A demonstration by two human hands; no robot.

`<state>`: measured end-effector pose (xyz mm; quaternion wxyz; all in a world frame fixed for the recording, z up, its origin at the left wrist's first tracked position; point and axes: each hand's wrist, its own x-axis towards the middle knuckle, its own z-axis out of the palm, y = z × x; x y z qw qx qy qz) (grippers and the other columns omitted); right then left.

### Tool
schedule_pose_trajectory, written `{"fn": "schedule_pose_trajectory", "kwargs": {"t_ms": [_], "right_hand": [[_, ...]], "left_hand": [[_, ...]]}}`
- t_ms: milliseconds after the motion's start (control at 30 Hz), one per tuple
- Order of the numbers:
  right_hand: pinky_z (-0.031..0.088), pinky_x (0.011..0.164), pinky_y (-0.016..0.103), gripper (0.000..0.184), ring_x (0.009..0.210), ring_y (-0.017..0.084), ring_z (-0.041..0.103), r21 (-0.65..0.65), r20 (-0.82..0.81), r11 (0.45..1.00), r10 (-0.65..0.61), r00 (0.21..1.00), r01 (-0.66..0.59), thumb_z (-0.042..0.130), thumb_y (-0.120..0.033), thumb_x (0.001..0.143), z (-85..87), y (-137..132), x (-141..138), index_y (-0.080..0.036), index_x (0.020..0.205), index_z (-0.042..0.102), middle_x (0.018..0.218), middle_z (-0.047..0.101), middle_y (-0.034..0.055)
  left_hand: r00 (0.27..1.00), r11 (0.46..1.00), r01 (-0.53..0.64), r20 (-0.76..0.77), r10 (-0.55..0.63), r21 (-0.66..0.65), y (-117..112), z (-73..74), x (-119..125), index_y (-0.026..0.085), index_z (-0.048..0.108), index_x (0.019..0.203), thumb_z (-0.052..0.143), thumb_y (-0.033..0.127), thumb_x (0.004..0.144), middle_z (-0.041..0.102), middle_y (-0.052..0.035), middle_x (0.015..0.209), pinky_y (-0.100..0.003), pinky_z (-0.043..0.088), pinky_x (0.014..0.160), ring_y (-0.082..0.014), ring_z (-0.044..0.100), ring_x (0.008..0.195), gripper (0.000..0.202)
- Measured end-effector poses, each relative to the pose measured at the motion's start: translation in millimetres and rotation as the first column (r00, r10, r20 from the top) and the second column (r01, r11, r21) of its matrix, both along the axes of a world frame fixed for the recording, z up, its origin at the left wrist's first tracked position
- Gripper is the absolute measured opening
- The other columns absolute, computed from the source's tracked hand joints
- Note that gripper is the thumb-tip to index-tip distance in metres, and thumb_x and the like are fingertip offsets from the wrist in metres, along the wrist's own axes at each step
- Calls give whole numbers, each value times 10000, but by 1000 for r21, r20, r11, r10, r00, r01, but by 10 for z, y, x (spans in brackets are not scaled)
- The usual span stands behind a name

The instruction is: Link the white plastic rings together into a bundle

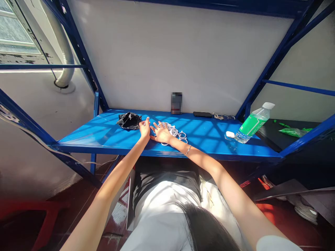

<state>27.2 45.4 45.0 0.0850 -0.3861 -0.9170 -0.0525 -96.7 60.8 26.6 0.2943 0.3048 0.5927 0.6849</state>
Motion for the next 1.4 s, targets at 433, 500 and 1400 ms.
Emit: {"fn": "schedule_pose_trajectory", "kwargs": {"t_ms": [433, 500, 1400], "right_hand": [[251, 1148, 668, 548, 1424, 404, 381, -86, -1, 986, -145, 989, 144, 399, -520, 1008, -26, 185, 798, -239, 1468, 496, 1537, 449, 131], [280, 1133, 666, 522, 1395, 402, 425, -32, -19, 984, -174, 984, 174, 452, -478, 1001, -40, 186, 1028, -229, 1457, 510, 1506, 486, 145], [411, 981, 467, 289, 1124, 321, 573, 101, -455, 928, -278, 846, 359, 435, -263, 963, 92, 95, 1851, -175, 1096, 676, 1162, 694, 131]], "left_hand": [[980, 981, 184, 62, -188, 60, -49, 30, 100, 171, 611, 933, 548, 529, 908, 705, -105, 949, -326, 520, 780, -235, 674, 959, 364], [968, 969, 239, 63, -243, 60, -50, 22, 127, 164, 625, 891, 542, 532, 909, 699, -90, 894, -307, 514, 750, -211, 678, 871, 378], [634, 635, 771, -164, -756, 55, -346, 11, 580, 163, 640, 807, 717, 667, 705, 692, -75, 940, -311, 458, 817, -243, 617, 987, 520]]}}
